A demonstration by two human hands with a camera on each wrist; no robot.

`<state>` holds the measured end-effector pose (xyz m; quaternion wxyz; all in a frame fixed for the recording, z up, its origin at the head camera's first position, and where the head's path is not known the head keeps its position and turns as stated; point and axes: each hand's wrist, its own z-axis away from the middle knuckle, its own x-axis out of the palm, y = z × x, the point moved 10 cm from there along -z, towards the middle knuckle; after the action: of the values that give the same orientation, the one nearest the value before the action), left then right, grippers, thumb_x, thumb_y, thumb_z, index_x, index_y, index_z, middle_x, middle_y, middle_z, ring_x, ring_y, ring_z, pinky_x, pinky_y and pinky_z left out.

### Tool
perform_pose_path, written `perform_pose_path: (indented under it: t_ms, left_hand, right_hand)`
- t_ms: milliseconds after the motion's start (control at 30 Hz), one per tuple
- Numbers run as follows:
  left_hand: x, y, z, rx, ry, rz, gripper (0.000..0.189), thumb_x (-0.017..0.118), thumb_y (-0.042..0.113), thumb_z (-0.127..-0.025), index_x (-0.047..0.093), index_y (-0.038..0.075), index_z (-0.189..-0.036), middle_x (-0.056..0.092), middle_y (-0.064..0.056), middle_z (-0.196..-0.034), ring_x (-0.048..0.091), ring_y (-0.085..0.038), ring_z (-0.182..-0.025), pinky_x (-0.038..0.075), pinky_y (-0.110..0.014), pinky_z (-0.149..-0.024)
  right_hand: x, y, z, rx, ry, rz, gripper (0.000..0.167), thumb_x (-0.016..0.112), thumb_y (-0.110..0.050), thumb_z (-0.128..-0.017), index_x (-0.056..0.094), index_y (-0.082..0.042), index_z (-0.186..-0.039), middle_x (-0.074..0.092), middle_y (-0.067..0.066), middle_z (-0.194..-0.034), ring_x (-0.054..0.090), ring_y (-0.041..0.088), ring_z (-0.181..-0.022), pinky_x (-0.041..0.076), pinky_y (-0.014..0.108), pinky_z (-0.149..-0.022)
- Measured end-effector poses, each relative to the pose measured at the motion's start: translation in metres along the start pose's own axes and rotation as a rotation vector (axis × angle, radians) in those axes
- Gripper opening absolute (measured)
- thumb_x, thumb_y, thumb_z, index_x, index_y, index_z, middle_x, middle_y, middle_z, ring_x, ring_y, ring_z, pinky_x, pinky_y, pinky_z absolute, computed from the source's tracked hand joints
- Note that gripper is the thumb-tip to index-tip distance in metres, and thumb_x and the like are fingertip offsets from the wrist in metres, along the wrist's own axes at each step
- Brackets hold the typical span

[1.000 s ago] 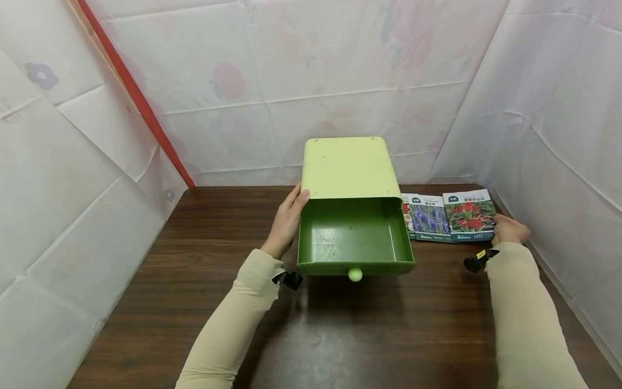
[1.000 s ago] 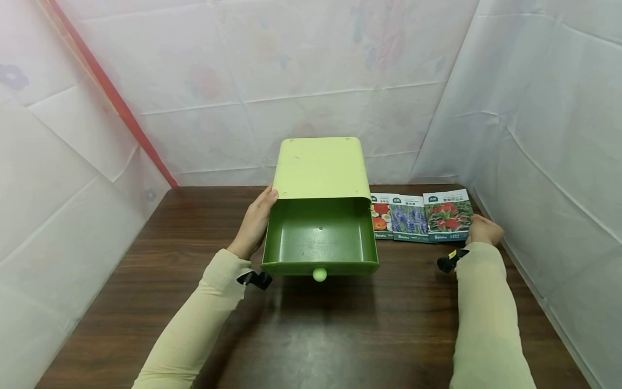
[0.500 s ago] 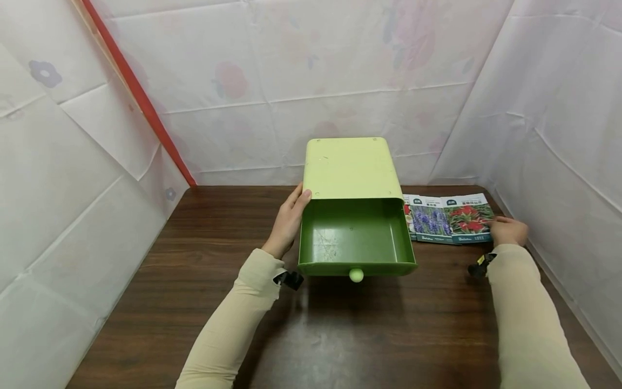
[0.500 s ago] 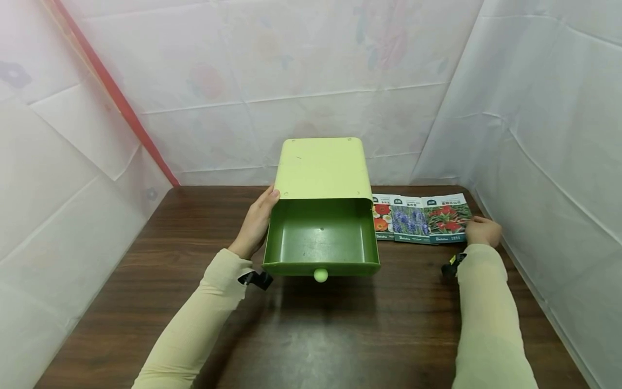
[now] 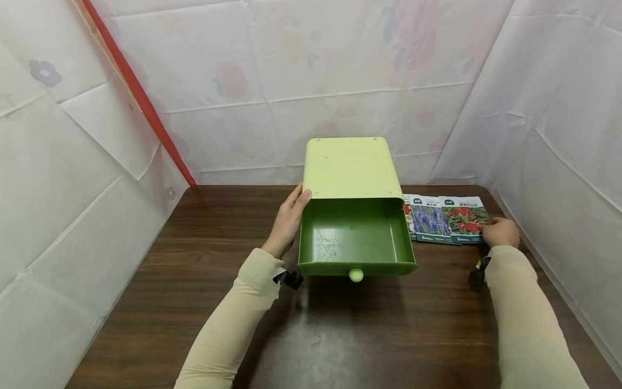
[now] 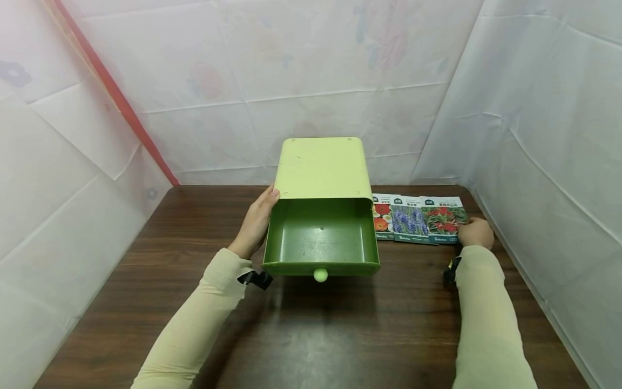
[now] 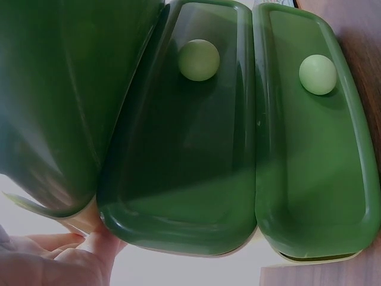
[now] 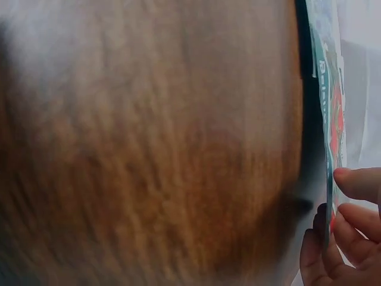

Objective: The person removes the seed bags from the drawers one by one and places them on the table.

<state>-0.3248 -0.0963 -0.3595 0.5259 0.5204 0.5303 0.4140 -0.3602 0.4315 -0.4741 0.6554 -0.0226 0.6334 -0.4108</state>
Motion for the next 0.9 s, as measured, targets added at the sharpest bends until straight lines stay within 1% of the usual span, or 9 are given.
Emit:
perform_pose_path:
  t_ms: [133, 267, 367, 500, 600, 700, 833, 900]
  left_hand:
    - [0.001, -0.001, -0.001, 0.002, -0.012, 0.008, 0.067, 0.045, 0.054, -0.101, 0.023, 0.025, -0.157, 0.023, 0.005, -0.162, 0.022, -0.017, -0.150, 0.028, -0.044, -0.120]
    - [0.002, -0.001, -0.001, 0.005, -0.020, 0.006, 0.065, 0.044, 0.053, -0.101, 0.023, 0.026, -0.156, 0.022, 0.005, -0.163, 0.022, -0.018, -0.150, 0.027, -0.045, -0.120]
    - [0.002, 0.000, 0.000, 0.009, -0.024, 0.007, 0.065, 0.044, 0.054, -0.101, 0.022, 0.027, -0.156, 0.021, 0.005, -0.163, 0.021, -0.017, -0.151, 0.027, -0.045, -0.120]
    - [0.003, 0.000, 0.000, 0.015, -0.030, 0.021, 0.065, 0.043, 0.053, -0.102, 0.021, 0.026, -0.157, 0.020, 0.005, -0.163, 0.020, -0.017, -0.151, 0.027, -0.045, -0.120]
    - [0.002, -0.001, -0.001, 0.013, -0.028, 0.020, 0.065, 0.044, 0.053, -0.101, 0.022, 0.027, -0.157, 0.020, 0.006, -0.163, 0.020, -0.017, -0.151, 0.027, -0.046, -0.120]
    - [0.001, -0.001, -0.001, 0.008, -0.023, 0.020, 0.066, 0.044, 0.054, -0.101, 0.023, 0.027, -0.156, 0.021, 0.006, -0.162, 0.021, -0.017, -0.151, 0.026, -0.045, -0.120]
    - [0.001, 0.000, 0.000, 0.009, -0.021, 0.028, 0.066, 0.045, 0.055, -0.100, 0.023, 0.027, -0.156, 0.022, 0.007, -0.162, 0.021, -0.017, -0.150, 0.027, -0.045, -0.120]
    - [0.001, 0.000, 0.000, 0.010, -0.019, 0.030, 0.067, 0.045, 0.055, -0.100, 0.023, 0.027, -0.157, 0.022, 0.006, -0.162, 0.021, -0.017, -0.150, 0.027, -0.045, -0.120]
  right_hand:
    - [0.002, -0.001, 0.001, -0.029, -0.001, 0.044, 0.058, 0.043, -0.019, -0.096, 0.036, 0.011, -0.145, 0.039, 0.034, -0.145, 0.039, 0.050, -0.131, 0.035, 0.058, -0.108]
    - [0.002, -0.001, 0.003, -0.016, 0.005, 0.056, 0.057, 0.044, -0.019, -0.097, 0.035, 0.010, -0.146, 0.039, 0.034, -0.146, 0.038, 0.050, -0.132, 0.035, 0.058, -0.110]
    - [0.002, -0.004, 0.004, -0.009, 0.000, 0.048, 0.058, 0.045, -0.020, -0.099, 0.033, 0.010, -0.147, 0.037, 0.034, -0.147, 0.038, 0.051, -0.133, 0.035, 0.058, -0.110]
    - [-0.003, -0.014, 0.006, -0.047, 0.006, 0.017, 0.057, 0.042, -0.019, -0.100, 0.033, 0.010, -0.147, 0.040, 0.035, -0.145, 0.041, 0.051, -0.129, 0.039, 0.060, -0.104]
    - [-0.011, -0.027, 0.007, -0.101, 0.044, -0.027, 0.055, 0.040, -0.018, -0.099, 0.036, 0.010, -0.146, 0.045, 0.034, -0.140, 0.045, 0.050, -0.124, 0.042, 0.060, -0.098]
    - [-0.017, -0.044, 0.011, -0.153, 0.069, -0.115, 0.055, 0.041, -0.023, -0.101, 0.037, 0.009, -0.146, 0.048, 0.033, -0.139, 0.047, 0.048, -0.123, 0.043, 0.059, -0.098]
    - [-0.025, -0.074, 0.023, -0.235, 0.051, -0.238, 0.059, 0.038, -0.035, -0.104, 0.037, 0.004, -0.149, 0.045, 0.031, -0.143, 0.046, 0.047, -0.126, 0.043, 0.057, -0.096]
    - [-0.030, -0.091, 0.032, -0.271, 0.042, -0.279, 0.060, 0.036, -0.040, -0.104, 0.040, 0.001, -0.148, 0.046, 0.029, -0.143, 0.049, 0.042, -0.124, 0.047, 0.051, -0.092]
